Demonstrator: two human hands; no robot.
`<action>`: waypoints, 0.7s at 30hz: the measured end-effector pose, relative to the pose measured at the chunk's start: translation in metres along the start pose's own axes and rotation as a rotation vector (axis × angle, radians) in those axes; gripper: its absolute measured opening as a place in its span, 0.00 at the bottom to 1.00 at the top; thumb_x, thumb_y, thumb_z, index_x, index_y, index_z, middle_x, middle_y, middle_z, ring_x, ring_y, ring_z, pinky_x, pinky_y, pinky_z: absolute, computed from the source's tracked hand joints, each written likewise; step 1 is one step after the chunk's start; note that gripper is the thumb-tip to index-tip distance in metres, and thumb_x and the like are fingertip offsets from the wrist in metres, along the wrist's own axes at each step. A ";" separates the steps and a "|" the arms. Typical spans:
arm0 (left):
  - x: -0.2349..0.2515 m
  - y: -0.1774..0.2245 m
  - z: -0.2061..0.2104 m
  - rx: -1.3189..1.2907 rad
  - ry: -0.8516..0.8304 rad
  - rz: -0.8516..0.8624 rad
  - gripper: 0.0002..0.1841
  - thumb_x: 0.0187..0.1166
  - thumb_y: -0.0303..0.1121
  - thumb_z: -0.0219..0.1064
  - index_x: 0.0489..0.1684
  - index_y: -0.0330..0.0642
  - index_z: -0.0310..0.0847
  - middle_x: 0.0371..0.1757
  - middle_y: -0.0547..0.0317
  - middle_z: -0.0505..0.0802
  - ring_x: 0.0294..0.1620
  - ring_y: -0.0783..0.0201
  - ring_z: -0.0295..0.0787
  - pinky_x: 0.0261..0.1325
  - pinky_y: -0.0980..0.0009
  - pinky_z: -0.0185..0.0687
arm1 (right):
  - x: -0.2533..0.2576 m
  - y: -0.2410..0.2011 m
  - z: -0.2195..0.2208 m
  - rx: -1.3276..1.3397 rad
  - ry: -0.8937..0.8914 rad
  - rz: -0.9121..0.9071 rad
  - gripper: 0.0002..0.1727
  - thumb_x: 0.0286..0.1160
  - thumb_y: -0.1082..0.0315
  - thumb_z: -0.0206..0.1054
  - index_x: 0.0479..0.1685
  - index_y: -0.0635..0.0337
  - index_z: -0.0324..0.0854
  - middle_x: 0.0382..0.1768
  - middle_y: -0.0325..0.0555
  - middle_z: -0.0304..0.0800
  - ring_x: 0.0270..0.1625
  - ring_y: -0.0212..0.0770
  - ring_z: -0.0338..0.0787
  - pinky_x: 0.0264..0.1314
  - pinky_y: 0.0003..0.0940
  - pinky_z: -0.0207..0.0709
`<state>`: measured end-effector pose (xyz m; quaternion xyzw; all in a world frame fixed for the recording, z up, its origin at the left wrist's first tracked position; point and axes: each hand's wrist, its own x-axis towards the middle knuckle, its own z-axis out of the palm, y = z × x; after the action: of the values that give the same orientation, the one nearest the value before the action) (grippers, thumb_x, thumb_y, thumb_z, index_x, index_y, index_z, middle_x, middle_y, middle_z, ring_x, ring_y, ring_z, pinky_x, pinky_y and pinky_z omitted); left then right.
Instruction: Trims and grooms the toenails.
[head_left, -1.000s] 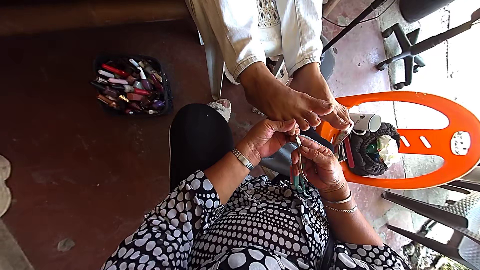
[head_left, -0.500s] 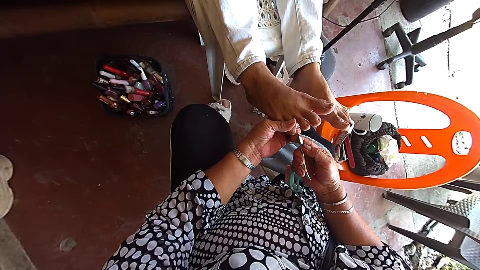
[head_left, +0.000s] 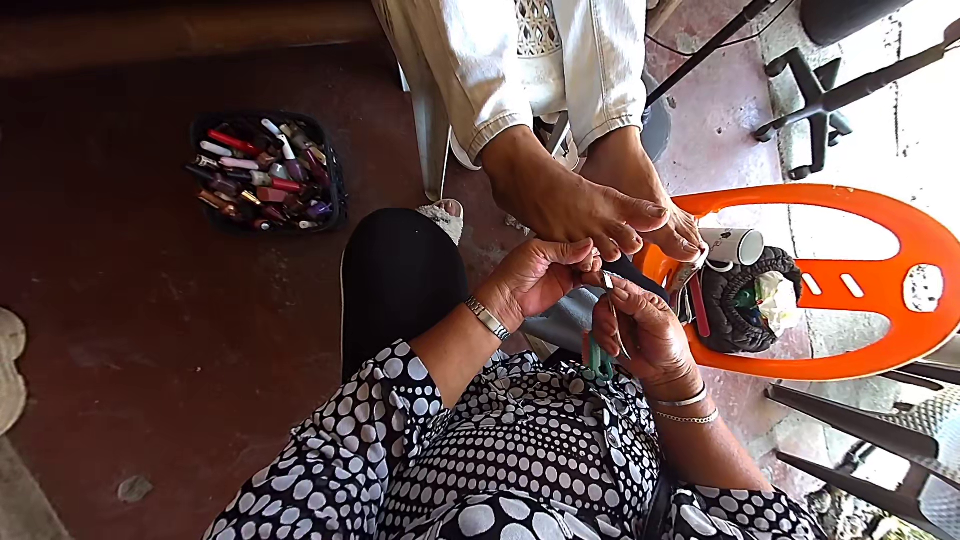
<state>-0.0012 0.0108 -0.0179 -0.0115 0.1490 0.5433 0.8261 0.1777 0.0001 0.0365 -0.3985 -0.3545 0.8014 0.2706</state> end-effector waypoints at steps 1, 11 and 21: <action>0.000 0.000 0.000 0.004 -0.003 0.004 0.13 0.76 0.18 0.56 0.27 0.42 0.84 0.27 0.58 0.91 0.32 0.67 0.91 0.47 0.70 0.89 | 0.000 -0.004 0.000 -0.056 0.004 0.012 0.20 0.88 0.66 0.48 0.60 0.60 0.87 0.20 0.35 0.88 0.19 0.26 0.84 0.25 0.19 0.81; -0.001 0.001 0.005 0.003 0.077 -0.002 0.12 0.74 0.16 0.56 0.28 0.42 0.83 0.27 0.57 0.91 0.32 0.65 0.91 0.48 0.68 0.90 | 0.003 -0.038 0.001 -0.399 0.015 0.055 0.18 0.83 0.75 0.52 0.57 0.65 0.89 0.25 0.38 0.92 0.18 0.24 0.83 0.24 0.18 0.81; 0.000 0.002 0.002 0.034 0.116 -0.020 0.10 0.75 0.15 0.60 0.35 0.41 0.83 0.32 0.55 0.92 0.35 0.65 0.92 0.50 0.67 0.90 | 0.011 -0.062 0.004 -0.430 0.002 0.215 0.16 0.85 0.76 0.52 0.51 0.66 0.88 0.24 0.40 0.92 0.17 0.27 0.85 0.21 0.19 0.82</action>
<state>-0.0025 0.0115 -0.0161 -0.0303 0.2057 0.5310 0.8215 0.1775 0.0441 0.0822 -0.4831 -0.4723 0.7314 0.0932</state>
